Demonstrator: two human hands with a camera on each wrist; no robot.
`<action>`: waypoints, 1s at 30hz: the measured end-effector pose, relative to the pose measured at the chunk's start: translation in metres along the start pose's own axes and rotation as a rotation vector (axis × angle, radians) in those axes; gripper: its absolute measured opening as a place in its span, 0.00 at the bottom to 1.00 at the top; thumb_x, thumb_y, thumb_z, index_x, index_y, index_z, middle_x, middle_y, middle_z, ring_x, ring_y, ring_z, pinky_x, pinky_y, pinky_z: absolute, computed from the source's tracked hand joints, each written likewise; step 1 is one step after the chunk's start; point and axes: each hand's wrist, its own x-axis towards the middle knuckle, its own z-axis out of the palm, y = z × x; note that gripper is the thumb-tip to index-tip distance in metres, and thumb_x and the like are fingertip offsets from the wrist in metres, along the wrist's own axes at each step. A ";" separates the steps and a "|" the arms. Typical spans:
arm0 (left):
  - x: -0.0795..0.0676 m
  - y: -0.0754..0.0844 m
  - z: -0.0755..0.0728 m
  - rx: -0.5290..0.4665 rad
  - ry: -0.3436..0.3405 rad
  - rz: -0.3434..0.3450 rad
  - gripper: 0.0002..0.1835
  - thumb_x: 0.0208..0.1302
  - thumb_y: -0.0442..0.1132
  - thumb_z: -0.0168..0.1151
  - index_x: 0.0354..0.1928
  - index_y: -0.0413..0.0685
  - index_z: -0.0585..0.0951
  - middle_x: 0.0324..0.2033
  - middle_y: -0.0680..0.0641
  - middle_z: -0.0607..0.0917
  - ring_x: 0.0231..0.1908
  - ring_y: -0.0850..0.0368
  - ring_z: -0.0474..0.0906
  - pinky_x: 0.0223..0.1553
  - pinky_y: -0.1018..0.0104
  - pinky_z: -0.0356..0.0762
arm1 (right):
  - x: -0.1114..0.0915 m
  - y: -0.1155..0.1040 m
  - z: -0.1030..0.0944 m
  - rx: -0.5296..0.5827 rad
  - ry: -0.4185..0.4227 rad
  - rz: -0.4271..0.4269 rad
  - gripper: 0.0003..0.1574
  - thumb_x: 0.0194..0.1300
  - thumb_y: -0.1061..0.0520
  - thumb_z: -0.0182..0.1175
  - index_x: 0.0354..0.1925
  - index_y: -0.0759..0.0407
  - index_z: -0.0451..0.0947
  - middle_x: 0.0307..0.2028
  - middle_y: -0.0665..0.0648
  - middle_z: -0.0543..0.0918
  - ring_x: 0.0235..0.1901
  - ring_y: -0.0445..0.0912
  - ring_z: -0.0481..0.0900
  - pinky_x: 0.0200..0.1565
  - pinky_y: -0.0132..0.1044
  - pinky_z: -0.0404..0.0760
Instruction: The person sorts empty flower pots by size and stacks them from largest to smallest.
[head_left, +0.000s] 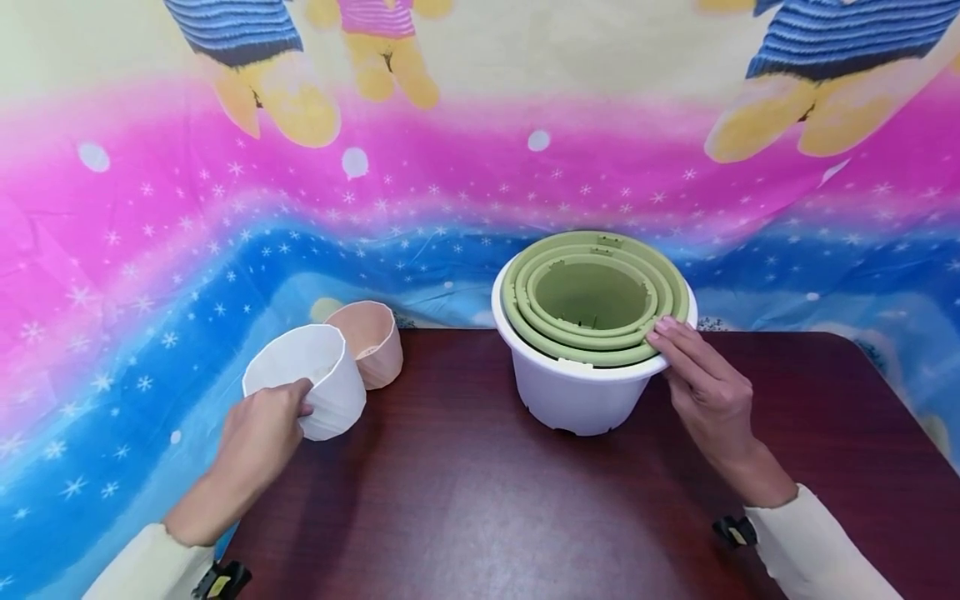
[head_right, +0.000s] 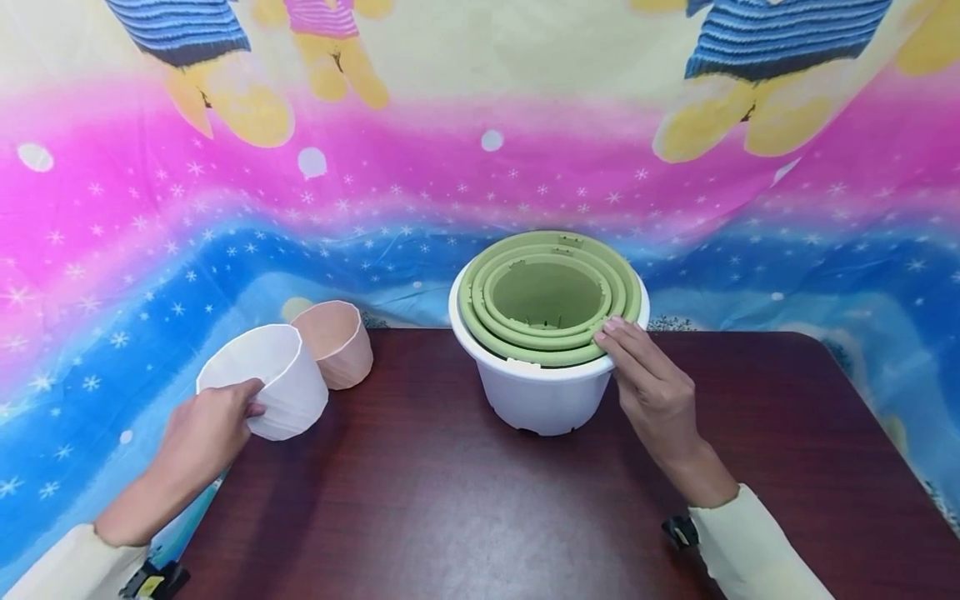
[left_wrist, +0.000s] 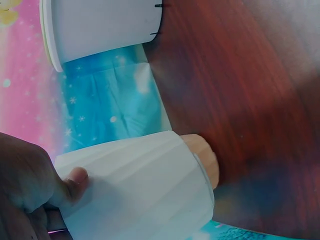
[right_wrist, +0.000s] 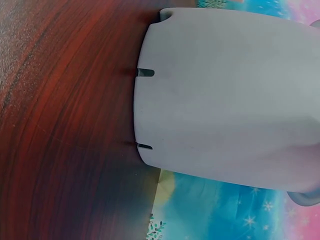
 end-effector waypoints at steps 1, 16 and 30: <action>0.001 0.000 -0.001 0.003 0.012 0.005 0.15 0.54 0.26 0.62 0.18 0.51 0.71 0.12 0.53 0.75 0.16 0.55 0.71 0.14 0.59 0.67 | 0.000 0.000 0.000 -0.001 -0.003 0.000 0.12 0.58 0.72 0.62 0.41 0.66 0.86 0.44 0.66 0.86 0.50 0.56 0.83 0.59 0.44 0.78; 0.017 0.007 -0.020 0.019 0.076 0.052 0.13 0.53 0.25 0.64 0.20 0.48 0.73 0.12 0.51 0.74 0.15 0.55 0.72 0.15 0.60 0.71 | 0.000 0.003 -0.002 -0.011 -0.025 0.001 0.13 0.58 0.71 0.63 0.42 0.65 0.86 0.44 0.65 0.86 0.51 0.56 0.83 0.59 0.43 0.77; 0.028 0.017 -0.033 0.010 0.122 0.108 0.12 0.50 0.26 0.69 0.24 0.47 0.75 0.16 0.47 0.80 0.17 0.53 0.77 0.17 0.56 0.75 | 0.001 0.001 -0.004 -0.016 -0.025 -0.001 0.13 0.57 0.72 0.63 0.42 0.66 0.86 0.45 0.65 0.86 0.51 0.56 0.83 0.59 0.43 0.77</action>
